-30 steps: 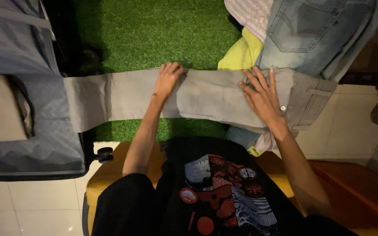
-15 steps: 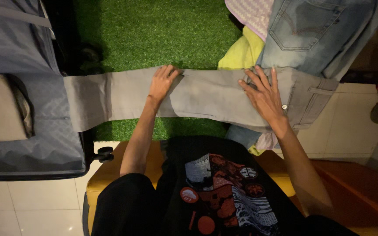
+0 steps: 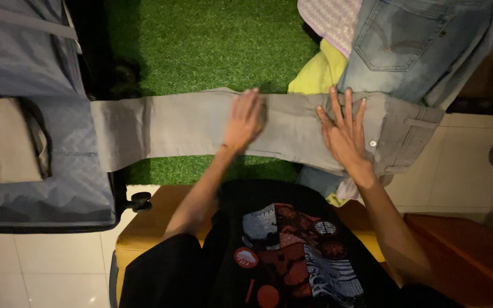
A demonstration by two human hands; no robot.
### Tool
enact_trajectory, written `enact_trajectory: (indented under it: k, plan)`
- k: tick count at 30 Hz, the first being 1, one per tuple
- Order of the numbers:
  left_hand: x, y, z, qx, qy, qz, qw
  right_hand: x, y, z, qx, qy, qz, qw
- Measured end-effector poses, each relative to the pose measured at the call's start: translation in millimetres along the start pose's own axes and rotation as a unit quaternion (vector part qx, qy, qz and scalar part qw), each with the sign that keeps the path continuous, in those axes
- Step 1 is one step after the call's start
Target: The person picks up a pair of trousers from a pile, spreads them out on a green mat, smooths them by hand, and folds them into a rectangle before placing them into an open suitcase.
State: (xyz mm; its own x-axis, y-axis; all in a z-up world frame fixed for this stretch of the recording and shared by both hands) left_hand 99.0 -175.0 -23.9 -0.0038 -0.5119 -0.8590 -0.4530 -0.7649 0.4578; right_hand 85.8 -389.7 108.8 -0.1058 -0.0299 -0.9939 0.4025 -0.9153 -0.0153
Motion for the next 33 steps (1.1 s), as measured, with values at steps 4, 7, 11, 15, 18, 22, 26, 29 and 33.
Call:
enact_trajectory:
  k: [4, 7, 11, 15, 18, 22, 26, 29, 33]
  plan:
    - [9.8, 84.4, -23.7, 0.053, -0.006, 0.081, 0.995, -9.3, -3.3, -2.7, 0.002, 0.008, -0.014, 1.0]
    - [23.8, 114.3, -27.2, 0.044, -0.061, 0.026, 0.997, -21.8, -2.3, 0.6, 0.001, 0.014, -0.056, 0.998]
    - [28.2, 119.5, -29.2, 0.024, -0.063, -0.002, 0.998, -52.9, 28.4, 28.6, 0.075, 0.148, -0.183, 0.969]
    - [36.4, 116.5, -28.0, 0.032, -0.071, -0.013, 0.997, -79.2, 106.4, 96.9, 0.222, 0.291, -0.186, 0.912]
    - [35.6, 119.0, -28.2, 0.037, -0.056, -0.002, 0.998, -75.9, 151.1, 140.2, 0.346, 0.309, -0.24, 0.853]
    - [39.6, 121.0, -29.5, 0.038, -0.072, -0.002, 0.997, -47.5, 161.1, 158.6, 0.436, 0.178, -0.367, 0.802]
    - [41.1, 122.0, -28.5, 0.029, -0.085, -0.002, 0.996, -41.2, 157.6, 161.3, 0.462, 0.108, -0.417, 0.775]
    - [42.1, 123.3, -31.5, 0.025, -0.089, -0.003, 0.996, -39.6, 160.9, 147.2, 0.434, 0.075, -0.427, 0.79]
    - [40.0, 121.6, -30.0, 0.011, -0.071, 0.01, 0.997, -53.8, 155.1, 141.0, 0.401, 0.057, -0.41, 0.817]
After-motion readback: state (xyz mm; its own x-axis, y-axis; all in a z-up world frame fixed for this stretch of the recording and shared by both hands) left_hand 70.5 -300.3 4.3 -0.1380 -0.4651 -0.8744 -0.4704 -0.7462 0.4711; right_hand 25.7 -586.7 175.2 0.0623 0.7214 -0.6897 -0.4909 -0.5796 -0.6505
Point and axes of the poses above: each hand's wrist, its own z-axis away from the middle knuckle, its own x-axis out of the palm, y = z × x, the point moved 10 cm from there along -z, towards the middle knuckle, and after that the axes turned 1 degree about z, right-handed, at the moved point
